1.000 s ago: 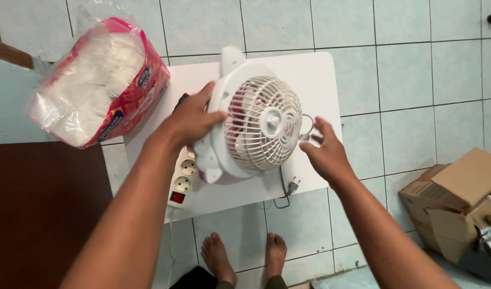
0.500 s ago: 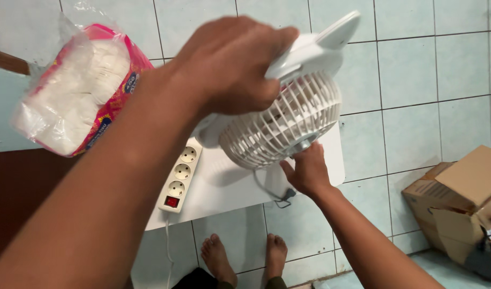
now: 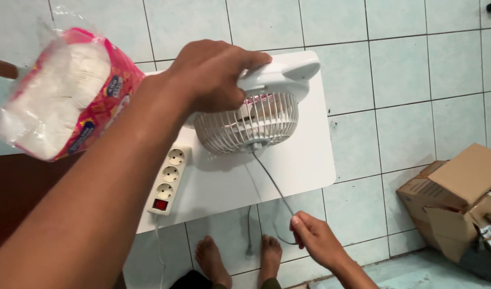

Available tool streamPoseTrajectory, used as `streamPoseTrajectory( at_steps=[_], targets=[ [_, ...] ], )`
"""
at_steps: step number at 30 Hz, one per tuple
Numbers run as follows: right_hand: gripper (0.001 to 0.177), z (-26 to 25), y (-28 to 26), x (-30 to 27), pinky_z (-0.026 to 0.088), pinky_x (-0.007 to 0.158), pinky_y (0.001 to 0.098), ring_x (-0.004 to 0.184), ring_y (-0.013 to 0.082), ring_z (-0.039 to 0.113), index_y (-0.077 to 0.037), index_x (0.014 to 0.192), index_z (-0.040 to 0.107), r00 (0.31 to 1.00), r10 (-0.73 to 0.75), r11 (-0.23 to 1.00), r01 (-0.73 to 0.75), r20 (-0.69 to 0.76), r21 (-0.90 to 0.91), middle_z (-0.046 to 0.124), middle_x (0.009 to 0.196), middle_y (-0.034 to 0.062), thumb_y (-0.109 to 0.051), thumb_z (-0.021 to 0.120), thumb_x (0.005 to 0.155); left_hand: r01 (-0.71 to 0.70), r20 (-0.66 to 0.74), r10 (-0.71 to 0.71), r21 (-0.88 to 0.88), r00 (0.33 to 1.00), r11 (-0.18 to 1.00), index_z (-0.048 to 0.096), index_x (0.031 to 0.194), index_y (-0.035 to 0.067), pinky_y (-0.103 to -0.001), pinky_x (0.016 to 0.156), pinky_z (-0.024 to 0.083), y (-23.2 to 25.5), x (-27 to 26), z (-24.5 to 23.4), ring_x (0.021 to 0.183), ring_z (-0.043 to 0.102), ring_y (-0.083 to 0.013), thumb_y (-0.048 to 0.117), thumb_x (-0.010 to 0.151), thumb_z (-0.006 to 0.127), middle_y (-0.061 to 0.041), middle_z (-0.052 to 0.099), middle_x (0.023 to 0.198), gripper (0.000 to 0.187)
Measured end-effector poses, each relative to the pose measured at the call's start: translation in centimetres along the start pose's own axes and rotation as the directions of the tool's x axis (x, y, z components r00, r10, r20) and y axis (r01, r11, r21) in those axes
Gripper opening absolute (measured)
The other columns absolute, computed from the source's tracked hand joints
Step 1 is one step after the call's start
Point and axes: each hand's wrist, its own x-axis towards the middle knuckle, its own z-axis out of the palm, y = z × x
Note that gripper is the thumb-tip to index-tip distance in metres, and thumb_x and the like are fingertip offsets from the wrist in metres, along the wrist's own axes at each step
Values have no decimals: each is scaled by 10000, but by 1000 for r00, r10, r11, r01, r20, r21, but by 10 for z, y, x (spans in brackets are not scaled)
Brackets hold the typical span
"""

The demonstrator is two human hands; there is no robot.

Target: The person unplugs a small pink and white fan from a power strip and uses a screwdriver to loosen and remove screws from the fan's rear casing. The person continues to unscrew multiple fasteners around the fan's back cover.

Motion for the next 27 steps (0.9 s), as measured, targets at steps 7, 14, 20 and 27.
streamPoseTrajectory(
  at_steps=[7, 14, 20, 27],
  targets=[
    [316, 9, 15, 14, 537, 732, 347, 734, 216, 633, -37, 895, 697, 999, -21, 961, 28, 28, -274, 692, 739, 95, -330, 602, 969, 15, 127, -19, 34, 992, 999, 626, 1357, 278, -468, 806, 536, 27, 9, 14, 964, 701, -309, 111, 667, 770, -76, 752, 1043, 724],
    [382, 3, 15, 80, 536, 997, 364, 1136, 322, 697, -157, 1250, 721, 1000, 23, 826, -22, -4, -563, 736, 1162, 159, -314, 662, 906, -109, 22, 108, 81, 994, 991, 589, 1397, 151, -429, 663, 575, 59, -12, 44, 795, 740, -274, -26, 700, 678, -69, 734, 1149, 725],
    [479, 21, -53, 88, 512, 1000, 382, 1169, 324, 675, -164, 1362, 611, 996, -30, 882, -13, -83, -471, 674, 1307, 179, -340, 618, 916, -198, -181, 202, 43, 962, 979, 605, 1331, 97, -439, 765, 570, 68, -33, 72, 967, 723, -302, 49, 624, 774, -95, 668, 1316, 728],
    [444, 71, -109, 81, 513, 979, 417, 1171, 364, 610, -41, 1280, 612, 933, -312, 860, 358, 180, -364, 649, 1260, 227, -319, 599, 933, -195, -683, 56, -129, 729, 972, 687, 1187, 85, -494, 1035, 524, 76, -89, 84, 1095, 705, -313, 12, 726, 749, -73, 700, 1125, 472]
  ],
)
